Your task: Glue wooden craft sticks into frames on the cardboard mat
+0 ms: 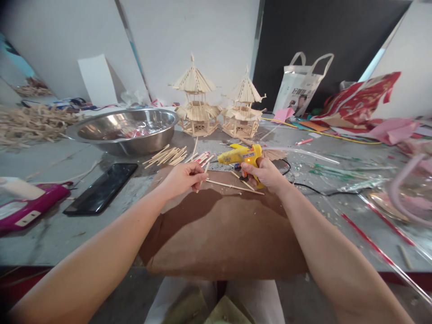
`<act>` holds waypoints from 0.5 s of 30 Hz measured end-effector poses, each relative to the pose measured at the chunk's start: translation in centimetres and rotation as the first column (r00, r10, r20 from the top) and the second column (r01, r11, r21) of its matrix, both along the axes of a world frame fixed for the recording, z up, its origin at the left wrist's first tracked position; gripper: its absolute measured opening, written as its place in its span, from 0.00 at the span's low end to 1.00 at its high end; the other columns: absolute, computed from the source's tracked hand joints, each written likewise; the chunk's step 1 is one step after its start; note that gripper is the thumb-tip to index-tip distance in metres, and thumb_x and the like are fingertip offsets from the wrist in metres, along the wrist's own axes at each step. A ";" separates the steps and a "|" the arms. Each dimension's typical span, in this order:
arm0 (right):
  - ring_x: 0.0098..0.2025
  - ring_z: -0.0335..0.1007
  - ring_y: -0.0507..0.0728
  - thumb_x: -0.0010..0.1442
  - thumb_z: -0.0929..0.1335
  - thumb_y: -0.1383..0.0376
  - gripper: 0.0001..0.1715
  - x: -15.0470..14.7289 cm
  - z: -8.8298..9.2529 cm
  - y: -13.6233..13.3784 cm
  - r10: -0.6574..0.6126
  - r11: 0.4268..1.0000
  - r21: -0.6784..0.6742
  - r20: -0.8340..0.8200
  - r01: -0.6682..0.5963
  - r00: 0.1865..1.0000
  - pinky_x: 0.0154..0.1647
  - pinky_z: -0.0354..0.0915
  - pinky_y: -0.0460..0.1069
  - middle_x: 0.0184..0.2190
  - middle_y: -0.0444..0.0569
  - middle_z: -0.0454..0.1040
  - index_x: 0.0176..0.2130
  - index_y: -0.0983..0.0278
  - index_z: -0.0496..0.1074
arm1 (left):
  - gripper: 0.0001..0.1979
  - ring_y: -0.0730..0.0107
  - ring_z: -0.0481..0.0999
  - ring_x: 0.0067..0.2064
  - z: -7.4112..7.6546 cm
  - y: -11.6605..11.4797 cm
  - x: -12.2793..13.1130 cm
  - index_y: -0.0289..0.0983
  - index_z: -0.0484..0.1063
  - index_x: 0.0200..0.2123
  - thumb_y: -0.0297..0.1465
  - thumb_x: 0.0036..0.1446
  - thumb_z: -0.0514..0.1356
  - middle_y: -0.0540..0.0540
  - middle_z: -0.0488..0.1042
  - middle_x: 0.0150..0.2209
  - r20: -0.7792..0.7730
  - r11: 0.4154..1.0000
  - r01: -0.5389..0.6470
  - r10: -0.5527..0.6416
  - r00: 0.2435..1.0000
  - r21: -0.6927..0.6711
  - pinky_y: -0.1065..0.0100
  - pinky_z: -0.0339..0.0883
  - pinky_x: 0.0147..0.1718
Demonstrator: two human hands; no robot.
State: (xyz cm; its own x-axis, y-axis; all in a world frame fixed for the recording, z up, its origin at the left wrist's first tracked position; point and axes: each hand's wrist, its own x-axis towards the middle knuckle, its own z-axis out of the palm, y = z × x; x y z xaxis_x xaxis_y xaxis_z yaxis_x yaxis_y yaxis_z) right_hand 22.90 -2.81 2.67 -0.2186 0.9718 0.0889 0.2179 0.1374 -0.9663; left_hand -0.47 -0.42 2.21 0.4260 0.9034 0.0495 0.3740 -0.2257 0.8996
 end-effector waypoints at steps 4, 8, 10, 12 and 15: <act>0.12 0.52 0.45 0.44 0.66 0.50 0.21 -0.2 -0.3 0.0 -0.006 1.000 0.008 -0.001 0.006 1.000 0.12 0.48 0.43 0.13 0.41 0.61 0.21 0.66 0.63 | 0.07 0.80 0.64 0.15 0.1 0.0 0.1 0.34 0.62 0.22 0.30 0.46 0.57 0.54 0.63 0.12 0.100 0.998 -0.046 0.051 0.994 -0.049 0.76 0.61 0.17; 0.13 0.52 0.46 0.44 0.66 0.51 0.20 -0.6 -0.8 -0.2 -0.076 0.995 0.067 -0.002 0.075 0.997 0.13 0.49 0.44 0.12 0.41 0.60 0.23 0.65 0.63 | 0.07 0.82 0.62 0.15 0.1 0.3 0.0 0.34 0.62 0.22 0.30 0.45 0.58 0.55 0.63 0.13 0.312 0.981 -0.110 0.155 0.937 -0.159 0.77 0.59 0.16; 0.13 0.50 0.46 0.44 0.66 0.51 0.19 -0.9 -0.9 -0.3 -0.114 0.988 0.106 0.021 0.111 0.993 0.13 0.48 0.44 0.12 0.40 0.59 0.23 0.65 0.64 | 0.08 0.84 0.61 0.15 0.1 0.6 -0.3 0.34 0.63 0.23 0.31 0.44 0.60 0.55 0.63 0.15 0.405 0.966 -0.120 0.206 0.891 -0.229 0.79 0.58 0.15; 0.14 0.51 0.47 0.43 0.67 0.51 0.19 -1.2 -1.1 -0.5 -0.148 0.979 0.149 0.055 0.138 0.987 0.14 0.49 0.44 0.13 0.40 0.59 0.24 0.64 0.65 | 0.08 0.84 0.62 0.15 0.1 0.9 -0.5 0.34 0.63 0.23 0.30 0.44 0.60 0.55 0.64 0.16 0.485 0.947 -0.118 0.257 0.836 -0.298 0.79 0.57 0.14; 0.20 0.59 0.50 0.42 0.67 0.53 0.18 -1.7 -1.3 -0.8 -0.165 0.959 0.245 0.059 0.146 0.985 0.20 0.58 0.45 0.19 0.44 0.66 0.28 0.64 0.66 | 0.07 0.84 0.63 0.16 0.3 1.2 -0.8 0.34 0.62 0.22 0.29 0.46 0.59 0.54 0.64 0.16 0.558 0.919 -0.111 0.322 0.765 -0.378 0.80 0.57 0.14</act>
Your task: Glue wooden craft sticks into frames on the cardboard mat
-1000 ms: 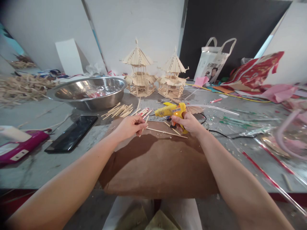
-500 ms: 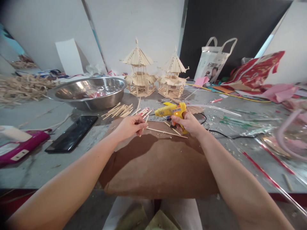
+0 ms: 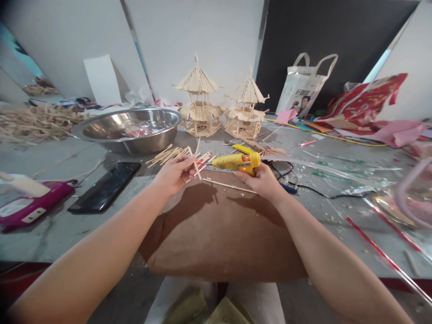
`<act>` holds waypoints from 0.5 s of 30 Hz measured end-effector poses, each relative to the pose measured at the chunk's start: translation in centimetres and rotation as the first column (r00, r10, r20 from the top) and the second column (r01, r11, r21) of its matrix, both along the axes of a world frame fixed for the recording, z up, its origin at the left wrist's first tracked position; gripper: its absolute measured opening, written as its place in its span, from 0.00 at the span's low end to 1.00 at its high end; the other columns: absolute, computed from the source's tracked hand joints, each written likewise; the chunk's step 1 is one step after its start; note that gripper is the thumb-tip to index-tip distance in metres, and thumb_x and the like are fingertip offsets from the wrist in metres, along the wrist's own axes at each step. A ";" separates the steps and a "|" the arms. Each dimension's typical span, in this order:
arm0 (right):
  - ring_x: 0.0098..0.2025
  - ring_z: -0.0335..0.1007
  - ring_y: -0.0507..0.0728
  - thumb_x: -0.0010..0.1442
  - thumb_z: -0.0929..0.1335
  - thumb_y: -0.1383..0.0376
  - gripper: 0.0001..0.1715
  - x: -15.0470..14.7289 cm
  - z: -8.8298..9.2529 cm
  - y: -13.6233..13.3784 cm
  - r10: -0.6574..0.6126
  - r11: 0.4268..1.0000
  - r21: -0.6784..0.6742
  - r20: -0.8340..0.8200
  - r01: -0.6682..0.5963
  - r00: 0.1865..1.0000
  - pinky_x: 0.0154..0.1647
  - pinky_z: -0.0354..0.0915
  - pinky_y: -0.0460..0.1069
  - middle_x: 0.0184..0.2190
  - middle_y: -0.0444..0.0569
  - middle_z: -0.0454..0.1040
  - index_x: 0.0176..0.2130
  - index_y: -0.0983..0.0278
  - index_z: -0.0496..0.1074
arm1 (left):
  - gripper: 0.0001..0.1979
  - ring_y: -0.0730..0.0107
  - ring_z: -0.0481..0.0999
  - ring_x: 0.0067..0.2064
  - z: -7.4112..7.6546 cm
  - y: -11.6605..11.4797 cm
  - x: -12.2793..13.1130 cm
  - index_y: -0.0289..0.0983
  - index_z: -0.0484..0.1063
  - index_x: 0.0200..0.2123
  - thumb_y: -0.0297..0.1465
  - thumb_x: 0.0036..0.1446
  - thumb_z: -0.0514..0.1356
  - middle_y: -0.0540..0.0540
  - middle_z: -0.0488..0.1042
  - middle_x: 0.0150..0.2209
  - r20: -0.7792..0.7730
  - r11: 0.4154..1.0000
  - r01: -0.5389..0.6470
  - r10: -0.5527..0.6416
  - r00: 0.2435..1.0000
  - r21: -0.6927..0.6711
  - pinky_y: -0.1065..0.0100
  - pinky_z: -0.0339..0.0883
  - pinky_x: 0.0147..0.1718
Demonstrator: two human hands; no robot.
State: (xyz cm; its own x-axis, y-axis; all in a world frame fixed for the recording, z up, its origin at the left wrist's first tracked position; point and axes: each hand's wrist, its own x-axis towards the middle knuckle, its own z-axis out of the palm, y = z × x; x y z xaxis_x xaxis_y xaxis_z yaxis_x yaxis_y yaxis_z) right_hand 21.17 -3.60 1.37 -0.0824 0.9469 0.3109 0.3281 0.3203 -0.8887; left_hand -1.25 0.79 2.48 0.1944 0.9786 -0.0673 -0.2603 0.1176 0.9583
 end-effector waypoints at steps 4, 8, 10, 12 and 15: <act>0.30 0.65 0.55 0.42 0.68 0.56 0.18 -0.4 -0.4 -0.4 0.033 0.997 0.073 0.008 -0.034 0.999 0.31 0.63 0.49 0.28 0.47 0.70 0.32 0.64 0.67 | 0.08 0.85 0.62 0.16 0.0 0.3 0.0 0.33 0.62 0.20 0.27 0.50 0.55 0.53 0.63 0.15 0.082 0.998 -0.025 0.030 0.996 -0.061 0.81 0.57 0.14; 0.28 0.64 0.55 0.43 0.68 0.57 0.15 -0.3 -1.1 -0.6 0.048 0.994 0.093 0.057 -0.053 0.997 0.28 0.63 0.49 0.25 0.47 0.69 0.30 0.64 0.68 | 0.11 0.85 0.62 0.16 -0.3 0.7 -0.1 0.32 0.63 0.19 0.28 0.52 0.53 0.52 0.63 0.15 0.129 0.994 -0.035 0.049 0.990 -0.107 0.81 0.59 0.15; 0.28 0.64 0.55 0.43 0.68 0.58 0.14 -0.1 -1.4 -0.6 0.070 0.991 0.105 0.075 -0.077 0.995 0.27 0.63 0.49 0.25 0.46 0.68 0.30 0.63 0.68 | 0.11 0.84 0.62 0.16 -0.4 0.8 -0.2 0.32 0.64 0.19 0.28 0.52 0.53 0.52 0.64 0.15 0.136 0.991 -0.052 0.068 0.988 -0.122 0.81 0.61 0.15; 0.29 0.64 0.56 0.44 0.68 0.58 0.13 0.0 -1.7 -0.5 0.085 0.989 0.110 0.091 -0.095 0.992 0.28 0.63 0.49 0.25 0.47 0.68 0.31 0.63 0.68 | 0.10 0.84 0.63 0.17 -0.4 0.9 -0.2 0.33 0.64 0.19 0.28 0.52 0.54 0.52 0.64 0.15 0.133 0.988 -0.071 0.089 0.987 -0.134 0.81 0.61 0.16; 0.29 0.64 0.56 0.44 0.68 0.58 0.13 0.1 -1.7 -0.4 0.084 0.988 0.118 0.110 -0.097 0.990 0.29 0.63 0.49 0.25 0.47 0.68 0.31 0.63 0.69 | 0.10 0.85 0.64 0.17 -0.4 0.9 -0.1 0.33 0.65 0.20 0.28 0.52 0.54 0.53 0.65 0.15 0.126 0.985 -0.090 0.109 0.986 -0.147 0.81 0.62 0.17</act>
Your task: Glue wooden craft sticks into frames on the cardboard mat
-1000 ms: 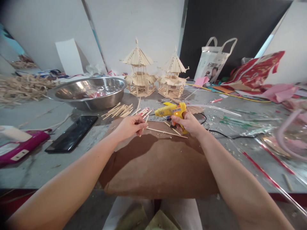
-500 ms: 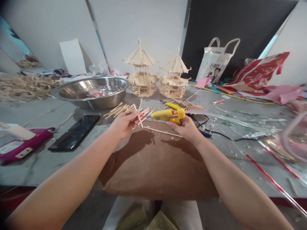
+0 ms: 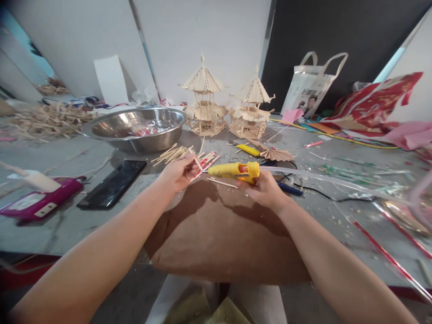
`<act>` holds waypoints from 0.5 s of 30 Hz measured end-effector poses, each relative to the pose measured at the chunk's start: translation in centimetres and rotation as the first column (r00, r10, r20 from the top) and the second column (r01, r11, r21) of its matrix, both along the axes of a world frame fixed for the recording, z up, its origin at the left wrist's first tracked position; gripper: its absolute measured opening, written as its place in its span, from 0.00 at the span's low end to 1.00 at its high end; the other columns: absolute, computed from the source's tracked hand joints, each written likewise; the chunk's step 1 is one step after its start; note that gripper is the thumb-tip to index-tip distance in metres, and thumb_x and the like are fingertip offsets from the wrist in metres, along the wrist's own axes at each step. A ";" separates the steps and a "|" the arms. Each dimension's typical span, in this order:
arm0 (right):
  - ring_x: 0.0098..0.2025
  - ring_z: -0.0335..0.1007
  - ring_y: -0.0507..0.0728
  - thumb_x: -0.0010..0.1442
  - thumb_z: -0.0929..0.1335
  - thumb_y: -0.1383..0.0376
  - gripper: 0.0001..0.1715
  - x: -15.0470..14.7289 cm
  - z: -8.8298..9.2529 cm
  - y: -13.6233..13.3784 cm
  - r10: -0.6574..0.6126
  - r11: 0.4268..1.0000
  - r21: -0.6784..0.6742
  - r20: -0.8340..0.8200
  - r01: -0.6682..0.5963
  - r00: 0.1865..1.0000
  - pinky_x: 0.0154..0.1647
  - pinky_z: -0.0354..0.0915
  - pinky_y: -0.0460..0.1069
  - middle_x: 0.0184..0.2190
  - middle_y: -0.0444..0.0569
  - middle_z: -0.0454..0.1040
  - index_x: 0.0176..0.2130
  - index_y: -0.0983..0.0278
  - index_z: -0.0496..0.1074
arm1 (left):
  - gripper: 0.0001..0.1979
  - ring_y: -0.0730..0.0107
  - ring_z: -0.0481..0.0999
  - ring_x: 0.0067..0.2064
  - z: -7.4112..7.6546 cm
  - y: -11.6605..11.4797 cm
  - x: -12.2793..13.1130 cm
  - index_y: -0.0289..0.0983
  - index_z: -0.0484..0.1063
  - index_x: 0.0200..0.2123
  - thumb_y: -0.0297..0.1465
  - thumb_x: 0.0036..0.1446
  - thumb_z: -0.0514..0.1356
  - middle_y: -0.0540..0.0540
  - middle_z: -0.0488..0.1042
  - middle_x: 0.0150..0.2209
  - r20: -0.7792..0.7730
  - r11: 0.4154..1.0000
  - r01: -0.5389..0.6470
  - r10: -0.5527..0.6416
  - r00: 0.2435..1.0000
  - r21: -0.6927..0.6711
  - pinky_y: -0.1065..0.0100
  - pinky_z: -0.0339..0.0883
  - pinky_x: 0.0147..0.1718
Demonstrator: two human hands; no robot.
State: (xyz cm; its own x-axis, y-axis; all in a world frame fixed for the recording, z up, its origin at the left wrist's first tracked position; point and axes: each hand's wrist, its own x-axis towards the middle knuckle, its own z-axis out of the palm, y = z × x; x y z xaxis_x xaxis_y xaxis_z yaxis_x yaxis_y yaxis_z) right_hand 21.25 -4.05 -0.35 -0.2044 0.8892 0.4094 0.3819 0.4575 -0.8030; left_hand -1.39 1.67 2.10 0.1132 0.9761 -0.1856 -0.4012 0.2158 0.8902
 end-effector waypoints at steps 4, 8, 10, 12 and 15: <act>0.28 0.64 0.56 0.44 0.68 0.59 0.14 -0.2 0.4 -0.1 0.001 1.000 0.004 0.005 -0.001 1.000 0.30 0.63 0.50 0.26 0.48 0.69 0.32 0.64 0.69 | 0.11 0.85 0.63 0.16 0.1 -0.1 0.1 0.33 0.65 0.19 0.28 0.52 0.54 0.52 0.65 0.15 -0.007 1.000 -0.002 0.002 1.000 -0.012 0.82 0.62 0.16; 0.28 0.64 0.55 0.44 0.68 0.58 0.15 -0.4 0.8 -0.3 -0.004 1.000 0.015 0.017 0.003 1.000 0.29 0.64 0.49 0.26 0.47 0.69 0.32 0.64 0.69 | 0.11 0.85 0.63 0.16 0.2 -0.1 0.1 0.33 0.65 0.19 0.28 0.52 0.54 0.52 0.65 0.15 -0.001 1.000 0.002 -0.002 1.000 -0.002 0.82 0.62 0.16; 0.28 0.64 0.55 0.45 0.68 0.58 0.14 -0.5 0.9 -0.4 -0.013 1.000 0.019 0.020 0.012 1.000 0.28 0.64 0.48 0.26 0.47 0.69 0.32 0.64 0.69 | 0.11 0.85 0.63 0.16 0.1 -0.1 0.2 0.33 0.65 0.18 0.28 0.52 0.54 0.52 0.65 0.15 0.010 1.000 0.005 -0.006 1.000 0.003 0.82 0.62 0.15; 0.28 0.65 0.54 0.45 0.68 0.58 0.14 -0.5 1.0 -0.4 -0.022 0.999 0.025 0.022 0.021 1.000 0.28 0.64 0.48 0.26 0.47 0.69 0.32 0.64 0.69 | 0.11 0.85 0.64 0.16 0.1 -0.2 0.2 0.33 0.65 0.18 0.28 0.52 0.54 0.52 0.65 0.15 0.015 1.000 0.005 -0.005 1.000 0.004 0.82 0.62 0.15; 0.27 0.64 0.54 0.45 0.68 0.59 0.13 -0.6 1.0 -0.4 -0.026 0.999 0.043 0.030 0.025 0.999 0.27 0.64 0.47 0.26 0.47 0.69 0.31 0.65 0.69 | 0.11 0.85 0.64 0.16 0.2 -0.2 0.2 0.32 0.65 0.19 0.28 0.52 0.54 0.52 0.65 0.15 0.014 1.000 0.007 -0.007 1.000 0.007 0.82 0.62 0.15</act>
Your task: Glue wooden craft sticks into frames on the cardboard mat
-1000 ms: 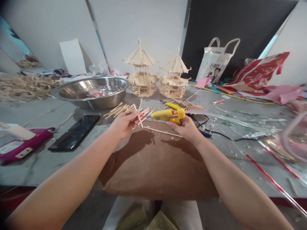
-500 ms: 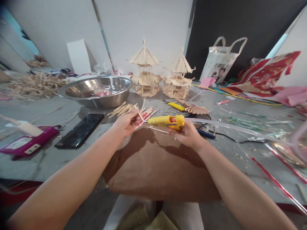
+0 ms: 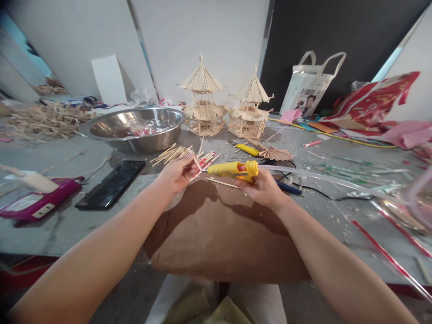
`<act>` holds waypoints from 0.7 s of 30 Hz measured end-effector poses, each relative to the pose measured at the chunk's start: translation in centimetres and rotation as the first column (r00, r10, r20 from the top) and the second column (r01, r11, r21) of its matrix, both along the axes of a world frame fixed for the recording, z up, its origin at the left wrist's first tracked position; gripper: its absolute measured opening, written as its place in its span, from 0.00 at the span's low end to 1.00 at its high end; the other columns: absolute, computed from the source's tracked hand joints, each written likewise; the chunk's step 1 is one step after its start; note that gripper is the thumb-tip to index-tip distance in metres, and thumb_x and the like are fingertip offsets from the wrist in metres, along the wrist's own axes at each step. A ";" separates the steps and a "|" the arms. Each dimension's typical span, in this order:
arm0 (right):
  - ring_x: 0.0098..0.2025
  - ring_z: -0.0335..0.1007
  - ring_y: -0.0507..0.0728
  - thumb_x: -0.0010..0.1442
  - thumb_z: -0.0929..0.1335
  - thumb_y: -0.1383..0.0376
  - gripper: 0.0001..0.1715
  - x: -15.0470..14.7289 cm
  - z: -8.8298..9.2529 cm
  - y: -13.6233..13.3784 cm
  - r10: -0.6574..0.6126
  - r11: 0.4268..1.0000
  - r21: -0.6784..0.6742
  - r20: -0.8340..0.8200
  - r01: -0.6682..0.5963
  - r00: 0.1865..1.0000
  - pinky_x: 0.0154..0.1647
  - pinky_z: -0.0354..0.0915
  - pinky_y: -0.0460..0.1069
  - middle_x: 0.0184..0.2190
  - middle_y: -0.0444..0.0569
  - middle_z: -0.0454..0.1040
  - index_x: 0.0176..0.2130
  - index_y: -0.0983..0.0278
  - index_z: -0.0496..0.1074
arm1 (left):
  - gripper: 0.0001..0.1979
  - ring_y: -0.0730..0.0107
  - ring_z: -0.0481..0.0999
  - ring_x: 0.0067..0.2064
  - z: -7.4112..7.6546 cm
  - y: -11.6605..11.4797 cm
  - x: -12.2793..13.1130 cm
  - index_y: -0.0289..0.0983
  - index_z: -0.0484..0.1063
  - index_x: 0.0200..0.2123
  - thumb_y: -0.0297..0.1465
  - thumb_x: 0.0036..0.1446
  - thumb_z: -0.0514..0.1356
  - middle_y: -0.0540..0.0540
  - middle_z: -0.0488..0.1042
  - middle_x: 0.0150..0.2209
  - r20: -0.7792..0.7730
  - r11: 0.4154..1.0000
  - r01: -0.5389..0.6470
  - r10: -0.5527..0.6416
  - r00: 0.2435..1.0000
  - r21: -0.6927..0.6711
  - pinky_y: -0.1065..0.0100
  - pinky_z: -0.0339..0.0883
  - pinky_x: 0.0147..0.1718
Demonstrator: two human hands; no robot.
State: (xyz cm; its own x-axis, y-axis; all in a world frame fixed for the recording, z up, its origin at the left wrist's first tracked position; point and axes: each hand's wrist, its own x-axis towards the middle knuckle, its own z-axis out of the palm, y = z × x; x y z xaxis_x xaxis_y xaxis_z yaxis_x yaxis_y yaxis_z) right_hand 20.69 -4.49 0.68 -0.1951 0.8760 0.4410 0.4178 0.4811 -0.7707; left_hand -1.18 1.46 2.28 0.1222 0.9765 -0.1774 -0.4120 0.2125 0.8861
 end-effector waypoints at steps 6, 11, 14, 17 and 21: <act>0.24 0.64 0.51 0.46 0.67 0.60 0.13 0.1 -0.2 0.3 0.016 0.996 0.086 -0.015 -0.014 1.000 0.24 0.64 0.45 0.24 0.45 0.69 0.32 0.66 0.69 | 0.11 0.84 0.64 0.16 0.2 -0.2 0.1 0.32 0.65 0.18 0.26 0.52 0.53 0.52 0.65 0.14 0.004 1.000 -0.013 0.013 1.000 0.006 0.83 0.62 0.15; 0.25 0.64 0.51 0.47 0.66 0.60 0.13 0.4 -0.7 0.6 0.011 0.993 0.116 0.030 -0.015 0.999 0.24 0.64 0.45 0.24 0.45 0.70 0.33 0.66 0.70 | 0.11 0.84 0.65 0.16 0.1 -0.1 0.0 0.32 0.66 0.18 0.26 0.52 0.54 0.51 0.66 0.15 0.019 1.000 -0.014 0.014 1.000 -0.002 0.83 0.61 0.15; 0.24 0.64 0.51 0.47 0.66 0.61 0.12 0.4 -0.6 0.5 0.004 0.993 0.121 0.043 -0.009 0.999 0.24 0.64 0.45 0.24 0.45 0.70 0.32 0.66 0.70 | 0.11 0.84 0.65 0.16 0.1 -0.1 0.0 0.32 0.65 0.18 0.26 0.51 0.54 0.51 0.66 0.15 0.018 1.000 -0.010 0.010 1.000 -0.003 0.83 0.61 0.15; 0.25 0.65 0.52 0.46 0.66 0.60 0.13 0.1 -0.3 0.4 -0.005 0.993 0.120 0.034 0.001 0.999 0.24 0.64 0.45 0.24 0.46 0.70 0.31 0.67 0.70 | 0.11 0.84 0.64 0.16 0.2 -0.2 0.1 0.32 0.65 0.18 0.26 0.52 0.54 0.51 0.65 0.15 0.018 1.000 -0.014 0.014 1.000 -0.001 0.82 0.61 0.15; 0.27 0.67 0.53 0.45 0.66 0.57 0.16 0.2 0.3 0.7 -0.100 0.986 0.137 0.004 0.098 0.995 0.27 0.64 0.46 0.25 0.47 0.71 0.31 0.67 0.69 | 0.11 0.84 0.64 0.16 0.3 -0.4 0.1 0.31 0.65 0.19 0.25 0.52 0.53 0.52 0.65 0.15 0.008 1.000 0.005 -0.005 1.000 0.021 0.82 0.61 0.15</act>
